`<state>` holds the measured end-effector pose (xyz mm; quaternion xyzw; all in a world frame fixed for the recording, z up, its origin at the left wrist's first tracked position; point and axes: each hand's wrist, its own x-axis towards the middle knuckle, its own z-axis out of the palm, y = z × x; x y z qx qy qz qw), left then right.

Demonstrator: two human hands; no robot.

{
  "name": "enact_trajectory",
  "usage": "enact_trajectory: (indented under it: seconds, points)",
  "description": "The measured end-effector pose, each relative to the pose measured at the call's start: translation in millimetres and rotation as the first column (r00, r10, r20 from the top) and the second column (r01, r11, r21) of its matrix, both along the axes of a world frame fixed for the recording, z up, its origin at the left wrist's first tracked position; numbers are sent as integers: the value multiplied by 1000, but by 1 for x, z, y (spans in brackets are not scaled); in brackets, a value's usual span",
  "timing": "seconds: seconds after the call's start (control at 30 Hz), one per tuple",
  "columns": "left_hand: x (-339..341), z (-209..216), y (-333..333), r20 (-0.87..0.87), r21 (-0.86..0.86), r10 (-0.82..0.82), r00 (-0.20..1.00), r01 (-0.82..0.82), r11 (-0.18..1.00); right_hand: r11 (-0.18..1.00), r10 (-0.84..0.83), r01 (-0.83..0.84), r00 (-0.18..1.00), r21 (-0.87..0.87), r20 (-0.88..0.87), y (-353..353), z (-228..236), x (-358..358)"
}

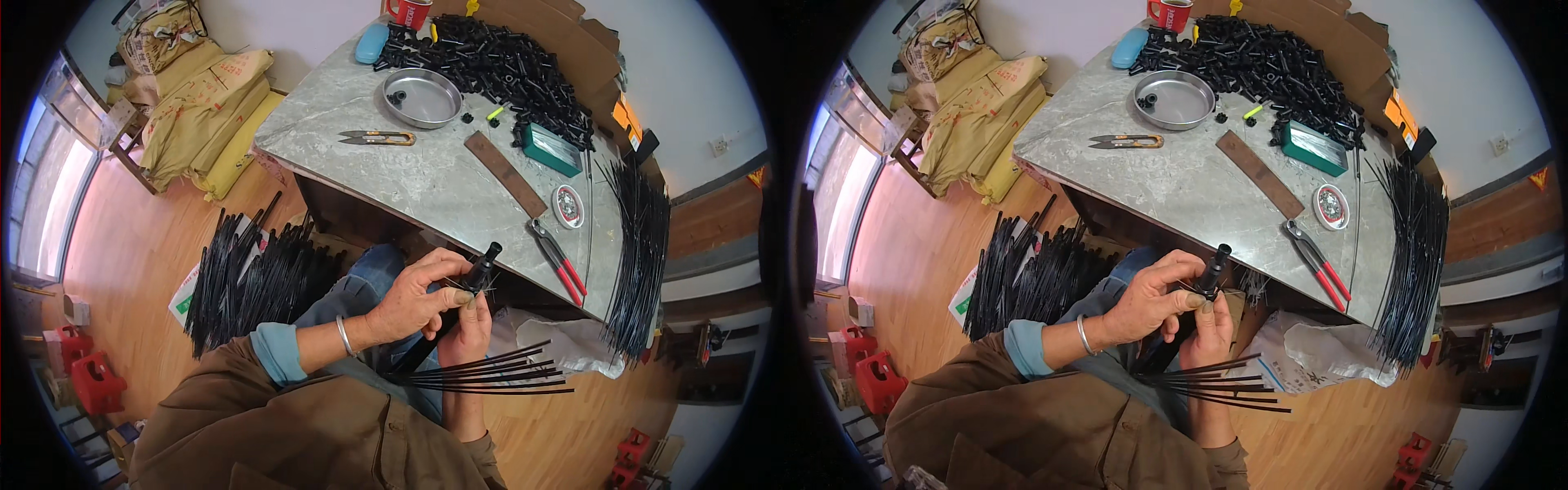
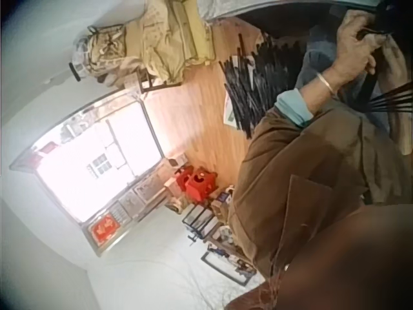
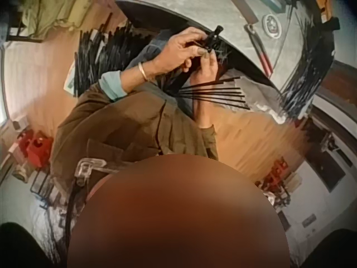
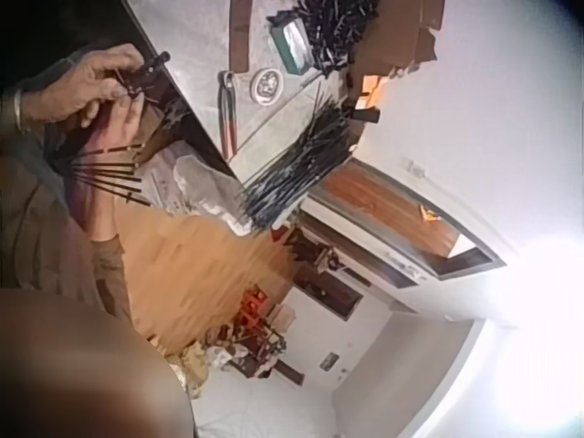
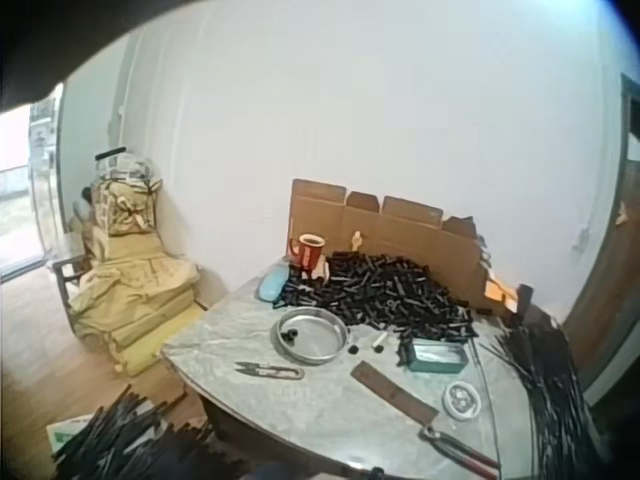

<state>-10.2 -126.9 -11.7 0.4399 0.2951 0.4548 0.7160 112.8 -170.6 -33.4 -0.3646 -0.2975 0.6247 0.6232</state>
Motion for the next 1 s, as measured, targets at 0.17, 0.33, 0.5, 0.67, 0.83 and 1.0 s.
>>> enact_trajectory:
  seconds: [0.17, 0.33, 0.5, 0.67, 0.83, 1.0]
  points:
    - [-5, -4, 8, 48, -68, -149, 988, 152, 986, 998, 59, -62, 995, -30, -81, 0, 7, -1]
    - [-1, -2, 6, 30, -141, -140, 990, 143, 980, 1000, -4, 5, 999, -13, 33, 2, -3, 1]
    - [3, -4, 3, 47, -147, -64, 997, 70, 987, 1000, -15, 15, 1000, -21, -3, 3, -3, 1]
    - [0, -3, 7, 37, -50, -135, 990, 137, 989, 995, 92, -94, 994, -25, -55, 3, 3, 6]
    - [-1, -5, 13, 66, -46, -207, 976, 211, 976, 990, 129, -134, 986, -41, -101, 2, 5, 9]
    - [-3, -10, 17, 68, -47, -243, 968, 247, 968, 981, 149, -167, 974, -96, -171, 4, -2, 12]
